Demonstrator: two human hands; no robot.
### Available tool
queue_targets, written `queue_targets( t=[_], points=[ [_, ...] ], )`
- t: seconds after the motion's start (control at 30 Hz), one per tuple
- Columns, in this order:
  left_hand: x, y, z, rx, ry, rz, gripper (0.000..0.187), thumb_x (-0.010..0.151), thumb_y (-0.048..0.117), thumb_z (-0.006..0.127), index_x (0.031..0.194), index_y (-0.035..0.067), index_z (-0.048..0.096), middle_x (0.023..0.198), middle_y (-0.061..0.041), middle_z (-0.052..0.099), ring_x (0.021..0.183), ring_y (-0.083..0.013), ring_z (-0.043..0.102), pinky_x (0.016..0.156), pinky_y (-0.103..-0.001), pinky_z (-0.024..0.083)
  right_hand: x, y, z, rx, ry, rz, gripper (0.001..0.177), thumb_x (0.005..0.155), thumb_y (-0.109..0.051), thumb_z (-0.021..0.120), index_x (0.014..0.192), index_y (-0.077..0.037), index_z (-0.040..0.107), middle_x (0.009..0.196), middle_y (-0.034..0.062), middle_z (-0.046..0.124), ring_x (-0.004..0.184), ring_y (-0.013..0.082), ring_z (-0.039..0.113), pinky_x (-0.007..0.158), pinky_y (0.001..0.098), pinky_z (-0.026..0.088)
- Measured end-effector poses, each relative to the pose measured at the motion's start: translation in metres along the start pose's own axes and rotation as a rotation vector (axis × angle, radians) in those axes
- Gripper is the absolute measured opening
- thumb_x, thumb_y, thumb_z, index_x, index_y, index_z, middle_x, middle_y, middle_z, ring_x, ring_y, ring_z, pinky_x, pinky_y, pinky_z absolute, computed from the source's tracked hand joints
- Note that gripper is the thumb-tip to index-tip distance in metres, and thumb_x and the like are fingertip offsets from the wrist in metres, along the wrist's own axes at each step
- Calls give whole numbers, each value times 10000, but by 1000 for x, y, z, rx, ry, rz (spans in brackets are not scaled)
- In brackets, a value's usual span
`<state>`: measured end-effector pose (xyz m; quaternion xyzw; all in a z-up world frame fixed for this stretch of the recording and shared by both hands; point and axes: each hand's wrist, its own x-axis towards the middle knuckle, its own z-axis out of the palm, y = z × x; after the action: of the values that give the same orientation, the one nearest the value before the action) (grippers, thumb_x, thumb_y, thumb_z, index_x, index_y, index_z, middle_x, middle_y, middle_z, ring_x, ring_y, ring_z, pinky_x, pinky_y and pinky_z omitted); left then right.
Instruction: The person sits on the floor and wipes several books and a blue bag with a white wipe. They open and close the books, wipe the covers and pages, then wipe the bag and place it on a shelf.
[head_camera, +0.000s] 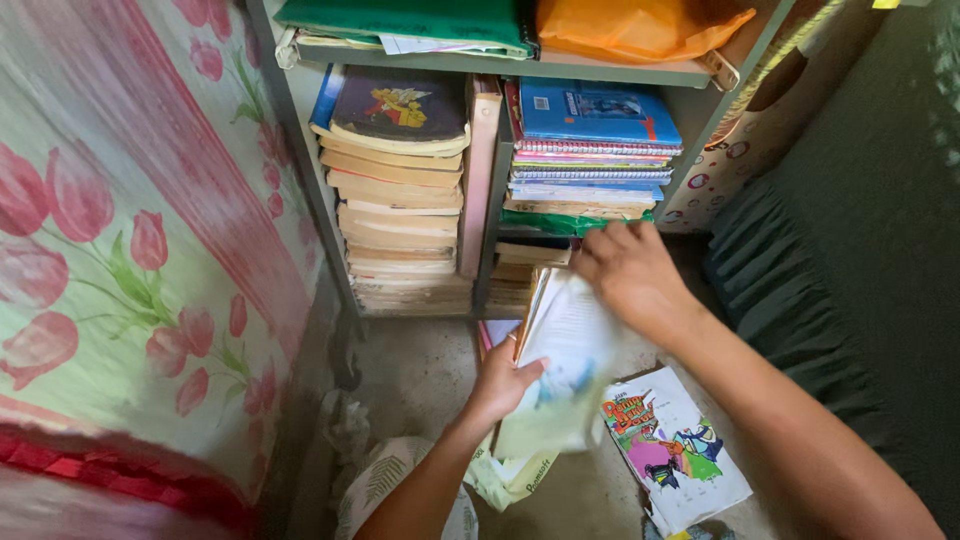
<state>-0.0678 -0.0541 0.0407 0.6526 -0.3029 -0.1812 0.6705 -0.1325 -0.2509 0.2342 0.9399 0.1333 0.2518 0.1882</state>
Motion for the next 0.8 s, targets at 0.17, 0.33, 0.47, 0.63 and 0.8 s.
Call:
queue_targets(
  t=[0.17,0.33,0.47,0.63,0.8],
  points=[
    [-6,-2,8,-451,-131,-343,587,816,64,753,1367,34,554,1189,-140,713,1043,-224,702,944,-376,576,6,25,14,302,297,269,323,818,-119,835,1100,-101,679,1069,67,643,1053,305,606,925,410,474],
    [0,-5,0,-923,-293,-298,593,783,44,779,1331,-64,579,1160,-195,706,1025,-286,699,908,-431,581,-30,-8,38,622,432,604,586,844,-134,839,1314,0,515,1232,195,581,1130,342,561,980,466,457],
    [5,-8,-10,-892,-246,-286,547,784,9,769,1299,-60,599,1158,-187,709,1029,-282,705,891,-422,594,-63,-89,42,777,98,174,1029,714,-299,848,1541,14,321,1604,256,309,1496,439,245,1197,513,231],
    [3,-10,-10,-789,-222,-243,512,803,3,747,1293,-12,600,1166,-143,708,1014,-241,713,830,-374,601,-78,-108,41,702,-185,-98,1021,787,-488,744,1552,13,292,1638,202,277,1526,361,205,1214,529,172],
    [-3,-10,-3,-709,-300,-347,526,828,31,767,1322,-8,593,1117,-158,714,978,-244,710,822,-371,600,-51,-49,57,535,-7,-125,901,828,-415,705,1536,-4,328,1582,201,367,1500,363,285,1212,537,207]
  ],
)
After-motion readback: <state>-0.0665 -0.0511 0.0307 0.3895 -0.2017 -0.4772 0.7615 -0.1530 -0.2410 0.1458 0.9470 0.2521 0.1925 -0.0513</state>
